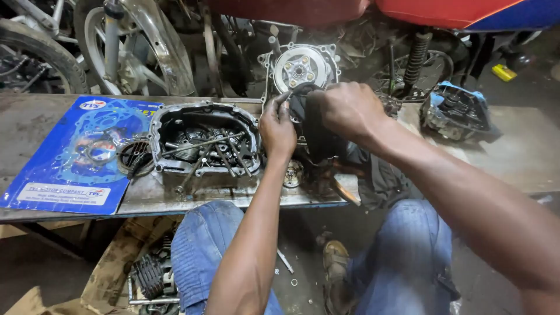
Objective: The person cleans a motorcycle engine casing with a cloth, then installs a circular metal component into the casing and rotates it to check fit. The person handles engine parts and a rag on a metal workbench.
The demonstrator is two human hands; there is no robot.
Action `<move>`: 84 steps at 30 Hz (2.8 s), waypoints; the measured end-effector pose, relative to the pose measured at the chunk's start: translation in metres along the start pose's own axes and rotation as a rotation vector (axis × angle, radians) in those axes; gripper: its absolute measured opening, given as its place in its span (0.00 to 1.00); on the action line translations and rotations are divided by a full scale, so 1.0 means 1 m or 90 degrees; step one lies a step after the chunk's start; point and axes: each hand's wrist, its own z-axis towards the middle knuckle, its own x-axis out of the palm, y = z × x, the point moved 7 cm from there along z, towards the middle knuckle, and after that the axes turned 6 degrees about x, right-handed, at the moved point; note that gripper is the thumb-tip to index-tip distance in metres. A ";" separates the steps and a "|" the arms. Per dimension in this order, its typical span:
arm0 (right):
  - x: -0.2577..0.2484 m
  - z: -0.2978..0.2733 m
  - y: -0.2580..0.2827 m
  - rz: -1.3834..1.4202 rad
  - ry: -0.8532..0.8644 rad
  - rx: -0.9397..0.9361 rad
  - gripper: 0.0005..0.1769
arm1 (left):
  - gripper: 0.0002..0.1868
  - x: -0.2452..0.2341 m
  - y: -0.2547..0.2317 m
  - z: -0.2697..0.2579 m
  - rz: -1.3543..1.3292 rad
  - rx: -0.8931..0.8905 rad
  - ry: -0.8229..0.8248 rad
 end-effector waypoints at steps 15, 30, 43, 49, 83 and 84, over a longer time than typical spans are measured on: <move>0.063 -0.013 0.005 0.121 -0.091 0.045 0.25 | 0.14 0.001 0.008 -0.010 -0.132 -0.115 0.058; 0.050 -0.013 0.025 0.311 0.018 0.147 0.19 | 0.15 0.002 0.014 -0.001 -0.059 -0.065 0.047; 0.060 -0.021 0.020 0.214 -0.069 0.171 0.21 | 0.16 0.003 0.001 -0.003 -0.081 -0.035 0.033; 0.072 0.003 0.001 0.351 -0.090 0.228 0.20 | 0.15 0.011 0.036 0.006 -0.037 -0.047 0.017; 0.070 0.005 0.006 0.040 -0.041 0.094 0.22 | 0.14 0.016 0.043 0.017 -0.137 -0.059 0.037; 0.078 0.006 0.004 0.054 -0.027 0.103 0.18 | 0.14 0.016 0.047 0.017 -0.138 -0.052 0.031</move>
